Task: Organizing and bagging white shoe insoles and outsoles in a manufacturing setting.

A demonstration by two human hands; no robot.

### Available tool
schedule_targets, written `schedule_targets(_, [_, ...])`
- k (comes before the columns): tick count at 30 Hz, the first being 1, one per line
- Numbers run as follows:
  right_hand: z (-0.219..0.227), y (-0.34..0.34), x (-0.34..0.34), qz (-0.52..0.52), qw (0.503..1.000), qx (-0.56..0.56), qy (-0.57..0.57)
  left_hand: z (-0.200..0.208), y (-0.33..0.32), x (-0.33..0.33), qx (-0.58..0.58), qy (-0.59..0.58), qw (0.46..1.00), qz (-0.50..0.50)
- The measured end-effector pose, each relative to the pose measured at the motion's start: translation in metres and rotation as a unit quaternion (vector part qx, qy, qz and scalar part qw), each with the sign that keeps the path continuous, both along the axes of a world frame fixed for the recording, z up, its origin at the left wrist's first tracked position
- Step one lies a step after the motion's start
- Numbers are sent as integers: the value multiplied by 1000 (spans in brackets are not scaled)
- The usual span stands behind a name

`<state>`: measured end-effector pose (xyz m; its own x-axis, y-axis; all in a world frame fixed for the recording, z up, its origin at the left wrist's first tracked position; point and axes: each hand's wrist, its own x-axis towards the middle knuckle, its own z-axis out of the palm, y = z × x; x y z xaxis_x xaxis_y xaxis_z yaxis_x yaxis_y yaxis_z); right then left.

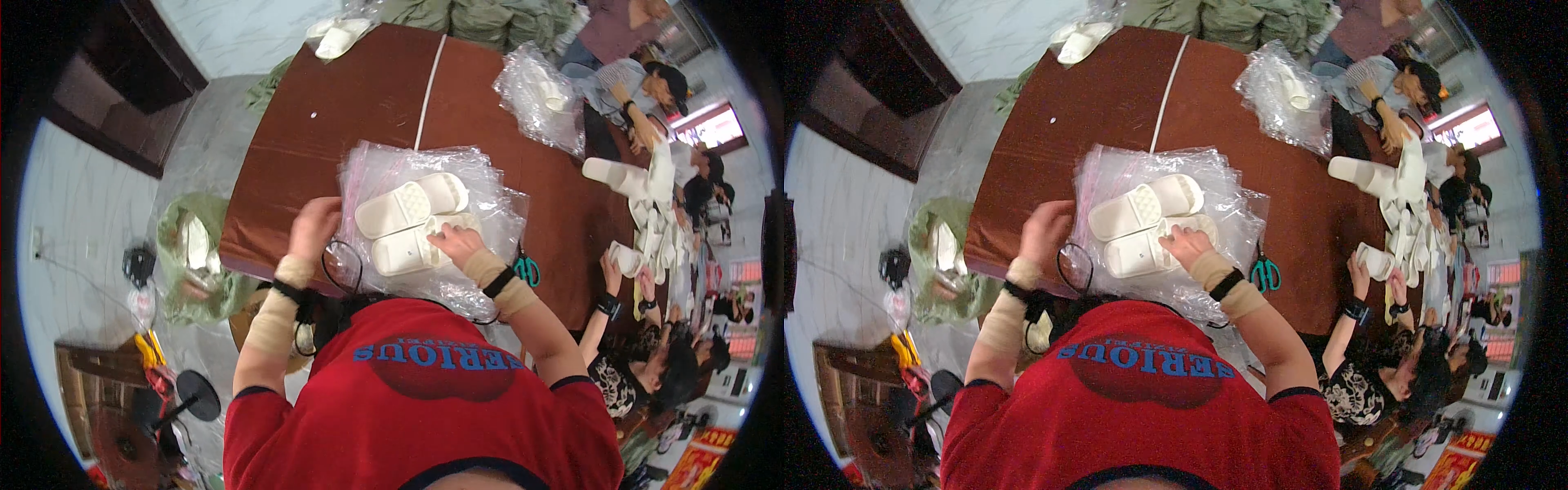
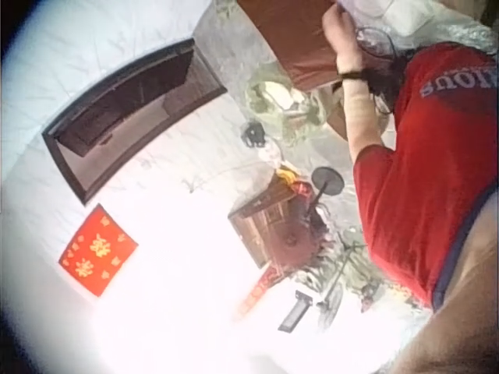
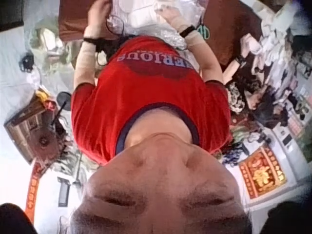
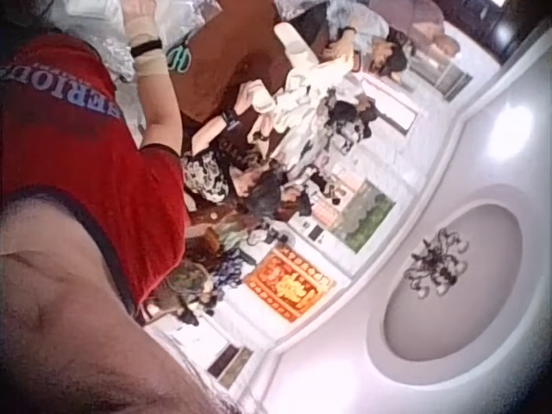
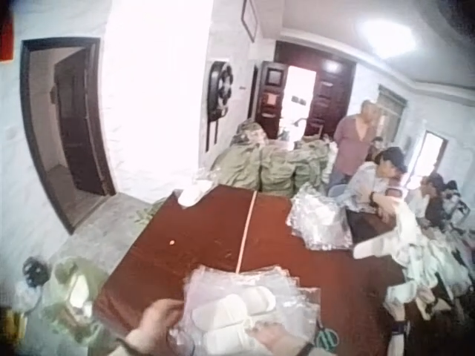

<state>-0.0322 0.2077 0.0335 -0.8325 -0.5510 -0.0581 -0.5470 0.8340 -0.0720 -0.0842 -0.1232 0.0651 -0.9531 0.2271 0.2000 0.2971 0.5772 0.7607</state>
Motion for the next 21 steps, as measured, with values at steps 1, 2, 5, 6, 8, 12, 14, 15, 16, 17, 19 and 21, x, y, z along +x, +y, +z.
schedule_targets(1, [-4,-4,-3,-6,998,53,-15,-23,17,-18,21,54,995,-82])
schedule_targets(2, [-1,-7,-5,-17,998,53,-10,-34,41,-29,11,37,990,-136])
schedule_targets(5, [25,-3,-5,26,998,64,5,-89,76,-51,-147,10,976,-163])
schedule_targets(6, [44,-2,-4,18,998,66,9,-98,80,-48,-214,22,969,-125])
schedule_targets(8, [83,1,3,-42,993,89,-73,-114,86,-50,-239,12,966,-96])
schedule_targets(12, [110,20,13,-133,964,-52,-225,-82,104,-52,-297,-56,950,-75])
schedule_targets(14, [89,21,12,-146,938,-140,-280,-82,105,-55,-287,-46,954,-68])
schedule_targets(15, [82,16,8,-144,904,-226,-333,-93,100,-60,-213,-79,971,-74])
schedule_targets(16, [76,11,5,-140,905,-224,-334,-104,94,-65,-137,-111,981,-79])
schedule_targets(17, [72,4,4,-187,888,-230,-351,-107,91,-67,-76,-74,992,-71])
schedule_targets(19, [67,-3,2,-231,870,-235,-368,-111,90,-69,-56,-69,994,-69])
schedule_targets(21, [64,-8,3,-301,839,-268,-365,-104,90,-66,-38,-63,995,-71])
